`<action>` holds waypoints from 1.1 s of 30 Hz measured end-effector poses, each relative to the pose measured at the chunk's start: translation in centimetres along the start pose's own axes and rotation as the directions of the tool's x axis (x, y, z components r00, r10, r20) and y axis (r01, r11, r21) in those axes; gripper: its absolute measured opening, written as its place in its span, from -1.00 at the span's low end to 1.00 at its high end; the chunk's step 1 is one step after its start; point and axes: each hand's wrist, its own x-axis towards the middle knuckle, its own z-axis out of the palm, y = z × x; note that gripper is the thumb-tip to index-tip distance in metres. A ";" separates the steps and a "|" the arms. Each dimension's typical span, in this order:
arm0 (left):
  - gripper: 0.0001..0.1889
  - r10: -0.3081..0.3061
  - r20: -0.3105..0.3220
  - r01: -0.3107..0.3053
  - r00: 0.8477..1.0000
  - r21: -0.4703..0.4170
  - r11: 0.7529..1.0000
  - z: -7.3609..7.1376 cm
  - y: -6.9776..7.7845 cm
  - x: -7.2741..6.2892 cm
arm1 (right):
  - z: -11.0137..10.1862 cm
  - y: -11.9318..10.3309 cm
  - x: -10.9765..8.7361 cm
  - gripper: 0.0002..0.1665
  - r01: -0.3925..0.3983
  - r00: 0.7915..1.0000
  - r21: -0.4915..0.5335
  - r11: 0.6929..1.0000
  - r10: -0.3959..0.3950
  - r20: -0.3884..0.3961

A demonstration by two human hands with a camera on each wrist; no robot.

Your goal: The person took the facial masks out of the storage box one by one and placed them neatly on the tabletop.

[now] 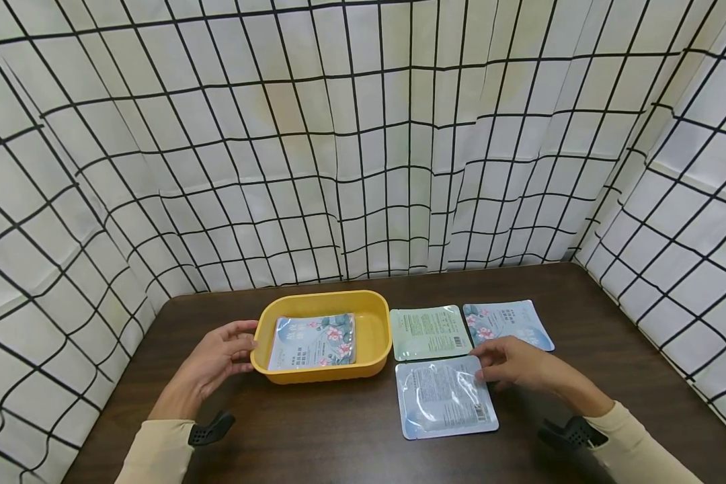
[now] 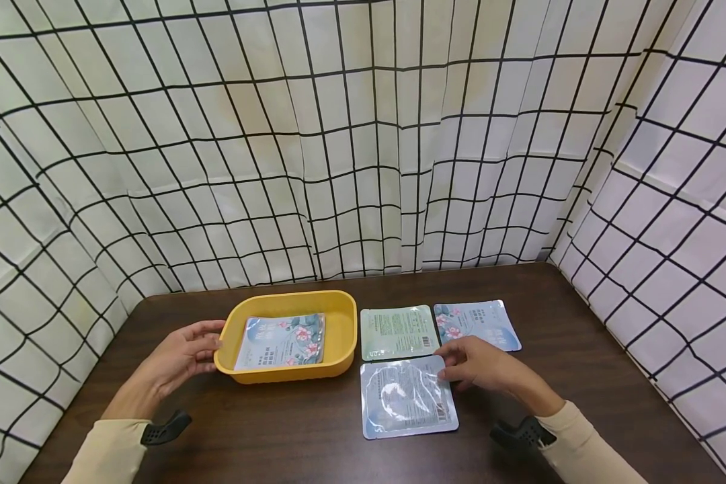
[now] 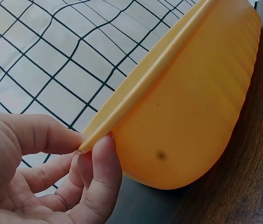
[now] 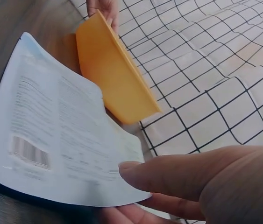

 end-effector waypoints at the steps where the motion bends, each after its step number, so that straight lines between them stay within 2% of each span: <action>1: -0.37 0.001 0.000 -0.001 1.000 0.001 1.000 0.0 0.0 0.0 | -0.1 -0.1 0.1 -0.50 -0.005 1.000 -0.025 1.000 0.005 -0.018; 7: -0.37 -0.001 -0.005 0.001 1.000 0.002 1.000 0.0 0.0 -0.1 | -0.7 -0.8 0.2 -0.57 -0.033 0.997 -0.116 0.993 0.024 -0.079; 13: -0.38 0.007 -0.002 -0.007 1.000 0.006 1.000 0.0 0.0 -0.2 | -1.2 -1.6 0.4 -0.56 -0.041 0.995 -0.126 0.991 0.029 -0.100; 17: -0.39 0.006 -0.001 -0.006 1.000 0.008 1.000 0.0 0.1 -0.1 | -1.4 -2.3 0.7 -0.53 -0.020 0.995 -0.089 0.996 0.011 -0.102; 23: -0.40 0.000 0.002 0.000 1.000 0.005 1.000 0.1 0.1 0.0 | -1.7 -3.1 1.3 -0.41 0.013 0.995 0.055 0.998 -0.007 -0.100; 27: -0.40 0.001 0.000 -0.001 1.000 0.008 1.000 0.0 0.1 0.1 | -1.8 -3.6 1.8 -0.34 0.040 0.994 0.111 0.993 -0.028 -0.107; 33: -0.40 0.011 0.000 -0.011 1.000 0.020 1.000 0.0 0.0 0.2 | -1.6 -4.7 3.1 -0.39 0.072 0.992 0.161 0.984 -0.055 -0.112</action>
